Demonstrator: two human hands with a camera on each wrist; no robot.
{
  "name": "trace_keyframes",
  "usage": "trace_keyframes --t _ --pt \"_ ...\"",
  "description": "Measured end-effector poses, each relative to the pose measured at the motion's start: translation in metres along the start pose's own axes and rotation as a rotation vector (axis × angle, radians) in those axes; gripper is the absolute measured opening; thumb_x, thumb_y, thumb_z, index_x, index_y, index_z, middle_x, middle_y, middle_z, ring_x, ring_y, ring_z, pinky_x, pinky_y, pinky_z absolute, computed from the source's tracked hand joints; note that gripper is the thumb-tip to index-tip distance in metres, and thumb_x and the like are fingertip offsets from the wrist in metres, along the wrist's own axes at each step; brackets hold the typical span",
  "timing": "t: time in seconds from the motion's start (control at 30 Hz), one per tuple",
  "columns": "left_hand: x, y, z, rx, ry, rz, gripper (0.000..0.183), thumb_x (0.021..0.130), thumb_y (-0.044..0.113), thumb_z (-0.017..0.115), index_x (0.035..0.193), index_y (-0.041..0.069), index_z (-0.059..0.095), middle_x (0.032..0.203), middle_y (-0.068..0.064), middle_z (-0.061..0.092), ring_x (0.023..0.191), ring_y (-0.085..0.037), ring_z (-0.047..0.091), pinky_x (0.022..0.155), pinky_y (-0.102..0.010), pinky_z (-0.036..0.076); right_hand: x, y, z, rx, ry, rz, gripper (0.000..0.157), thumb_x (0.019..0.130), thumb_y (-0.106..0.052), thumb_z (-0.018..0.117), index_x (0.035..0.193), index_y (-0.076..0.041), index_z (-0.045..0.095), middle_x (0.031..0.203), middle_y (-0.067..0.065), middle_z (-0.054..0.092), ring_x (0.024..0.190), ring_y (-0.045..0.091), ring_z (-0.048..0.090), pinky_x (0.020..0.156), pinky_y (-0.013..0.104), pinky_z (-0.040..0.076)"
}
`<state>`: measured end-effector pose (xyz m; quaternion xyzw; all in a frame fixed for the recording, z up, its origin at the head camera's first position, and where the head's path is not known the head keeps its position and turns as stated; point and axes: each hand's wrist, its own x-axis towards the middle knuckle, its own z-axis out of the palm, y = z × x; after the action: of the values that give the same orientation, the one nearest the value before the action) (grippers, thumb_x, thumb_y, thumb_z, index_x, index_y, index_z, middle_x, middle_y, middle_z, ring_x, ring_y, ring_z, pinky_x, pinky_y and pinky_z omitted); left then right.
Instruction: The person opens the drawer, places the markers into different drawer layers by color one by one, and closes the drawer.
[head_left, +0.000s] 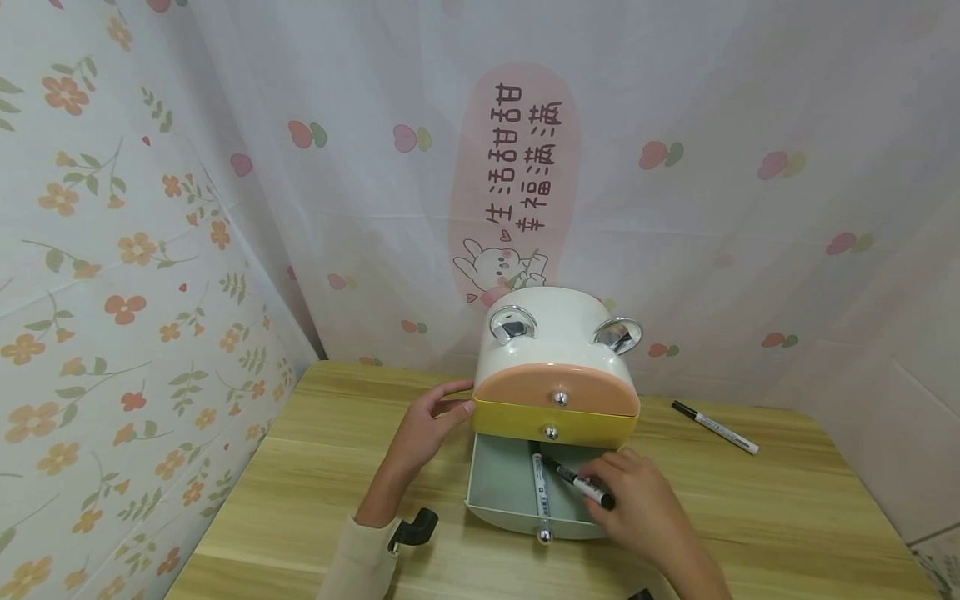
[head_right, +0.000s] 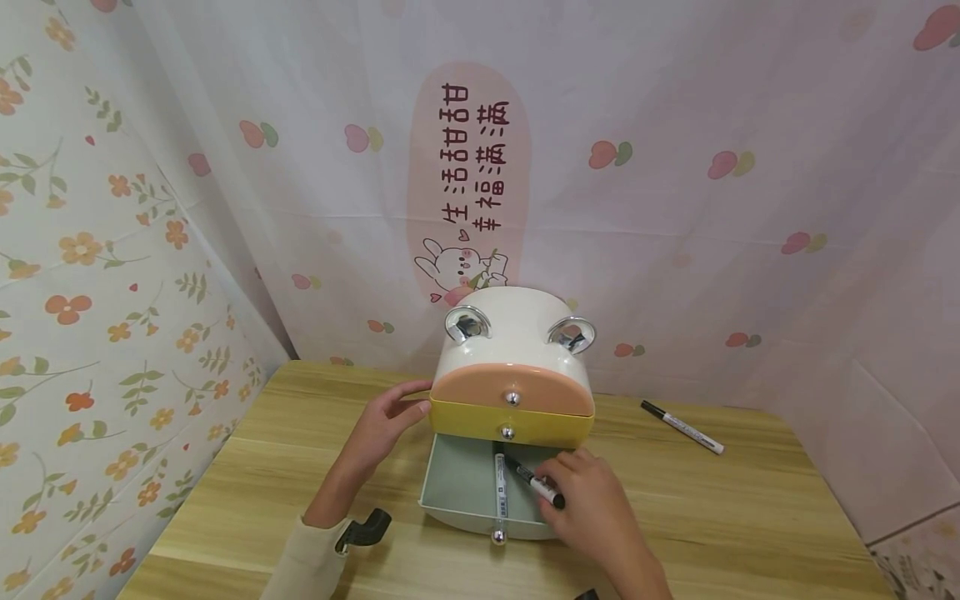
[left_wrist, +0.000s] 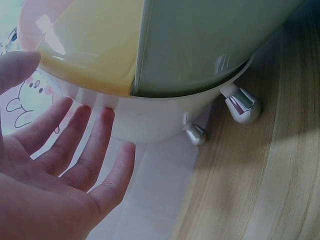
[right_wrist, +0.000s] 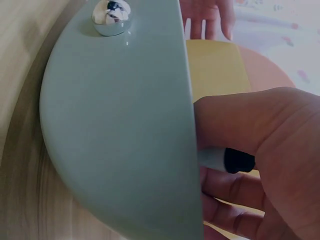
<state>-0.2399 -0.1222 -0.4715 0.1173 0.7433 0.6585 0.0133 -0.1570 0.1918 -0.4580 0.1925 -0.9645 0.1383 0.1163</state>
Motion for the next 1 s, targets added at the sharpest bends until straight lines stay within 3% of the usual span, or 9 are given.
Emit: trace_keyframes --t 0.23,0.4,0.63,1.0 --pt "-0.0012 0.0022 0.0003 -0.002 0.001 -0.006 0.037 0.092 0.039 0.068 0.127 0.029 0.063 0.133 0.007 0.058 0.119 -0.022 0.059 0.094 -0.049 0.051 0.001 -0.0012 0.0015 0.017 -0.063 0.043 0.025 0.074 -0.028 0.085 0.096 -0.026 0.072 0.099 -0.013 0.066 0.094 0.011 0.055 0.086 0.039 0.05" --pt "-0.0011 0.0027 0.0011 -0.012 0.009 -0.006 0.037 0.094 0.033 0.068 0.129 0.026 0.062 0.134 0.005 0.058 0.118 -0.023 0.059 0.094 -0.049 0.051 0.0008 -0.0005 0.0021 0.03 -0.048 0.033 0.024 0.074 -0.027 0.085 0.094 -0.027 0.072 0.097 -0.014 0.066 0.093 0.01 0.056 0.085 0.039 0.05" --pt "-0.0012 0.0017 0.0 -0.007 -0.001 -0.002 0.036 0.092 0.039 0.068 0.127 0.029 0.064 0.133 0.005 0.058 0.118 -0.022 0.059 0.094 -0.049 0.051 0.0012 -0.0002 0.0022 0.026 -0.05 0.034 0.022 0.075 -0.027 0.084 0.093 -0.026 0.072 0.097 -0.014 0.066 0.093 0.01 0.057 0.085 0.04 0.05" --pt "-0.0003 0.0026 0.0015 -0.01 0.005 -0.028 0.037 0.095 0.028 0.067 0.131 0.021 0.062 0.137 -0.004 0.056 0.12 -0.029 0.058 0.096 -0.056 0.048 0.0006 0.0007 0.0024 0.031 -0.031 0.025 0.022 0.075 -0.027 0.084 0.093 -0.025 0.072 0.094 -0.015 0.066 0.091 0.008 0.057 0.084 0.039 0.05"
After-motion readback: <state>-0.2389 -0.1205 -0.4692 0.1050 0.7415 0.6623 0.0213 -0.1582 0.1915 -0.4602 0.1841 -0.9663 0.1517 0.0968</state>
